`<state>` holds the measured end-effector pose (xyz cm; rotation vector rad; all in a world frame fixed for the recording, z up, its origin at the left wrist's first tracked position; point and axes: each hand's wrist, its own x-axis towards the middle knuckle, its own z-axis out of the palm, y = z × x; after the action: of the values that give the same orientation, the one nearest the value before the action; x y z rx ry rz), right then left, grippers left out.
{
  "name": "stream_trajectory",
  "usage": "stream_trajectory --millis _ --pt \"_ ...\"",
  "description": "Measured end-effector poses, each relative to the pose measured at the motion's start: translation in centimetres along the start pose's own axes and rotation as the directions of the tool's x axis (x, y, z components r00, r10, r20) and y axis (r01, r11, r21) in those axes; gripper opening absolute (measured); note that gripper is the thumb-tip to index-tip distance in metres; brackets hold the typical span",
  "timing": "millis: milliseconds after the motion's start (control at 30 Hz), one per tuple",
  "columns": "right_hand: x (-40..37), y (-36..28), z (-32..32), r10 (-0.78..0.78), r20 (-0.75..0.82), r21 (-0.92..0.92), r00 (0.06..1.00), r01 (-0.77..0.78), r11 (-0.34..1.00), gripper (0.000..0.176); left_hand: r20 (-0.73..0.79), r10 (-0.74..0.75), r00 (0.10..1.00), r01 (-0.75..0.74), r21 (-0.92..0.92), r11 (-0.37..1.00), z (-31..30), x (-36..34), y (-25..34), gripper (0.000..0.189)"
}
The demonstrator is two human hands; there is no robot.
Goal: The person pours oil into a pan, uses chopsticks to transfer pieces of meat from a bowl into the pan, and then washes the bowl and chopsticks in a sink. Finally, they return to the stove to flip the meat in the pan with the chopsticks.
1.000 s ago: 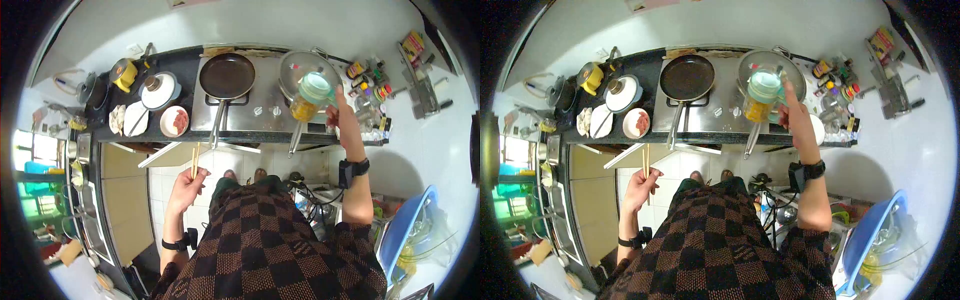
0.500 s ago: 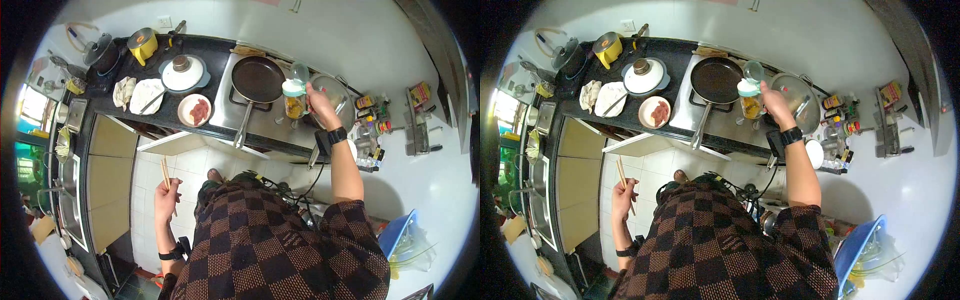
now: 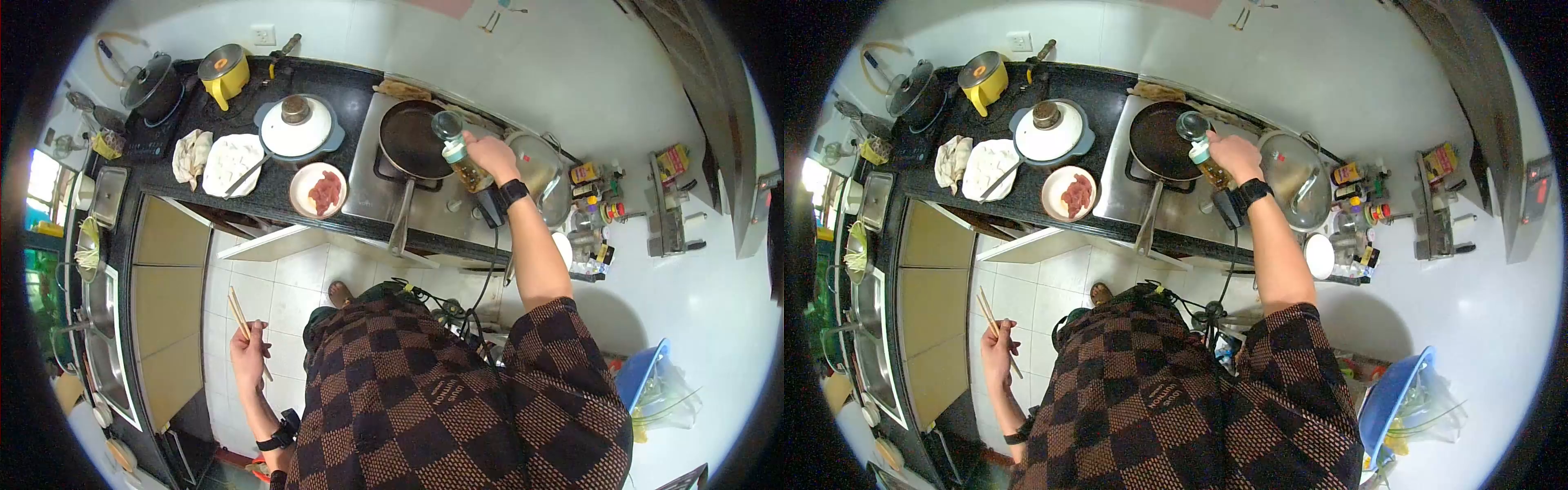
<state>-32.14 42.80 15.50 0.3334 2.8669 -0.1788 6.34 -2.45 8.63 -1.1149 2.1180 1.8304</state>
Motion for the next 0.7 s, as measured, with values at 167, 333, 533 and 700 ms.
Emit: stream_trajectory --millis 167,333,533,700 --pt "1.4 -2.6 0.1 -0.009 0.013 -0.120 1.000 0.010 0.993 0.068 -0.056 -0.036 0.998 0.035 -0.023 0.999 -1.1 -0.3 -0.4 0.029" --pt "1.6 -4.3 -0.3 -0.021 0.028 -0.163 0.999 0.025 0.986 0.066 -0.068 -0.059 0.996 0.056 -0.038 0.998 -1.7 -0.3 -1.2 0.030" --pt "0.5 -5.0 -0.7 -0.017 0.031 -0.222 0.999 0.024 0.975 0.063 -0.075 -0.056 0.996 0.054 -0.041 0.998 -2.1 -0.7 -1.7 0.030" --pt "0.1 -5.7 -1.7 -0.042 0.004 -0.260 0.999 0.042 0.965 0.063 -0.061 -0.048 0.997 0.046 -0.034 0.998 -2.0 -0.1 -0.8 0.030"
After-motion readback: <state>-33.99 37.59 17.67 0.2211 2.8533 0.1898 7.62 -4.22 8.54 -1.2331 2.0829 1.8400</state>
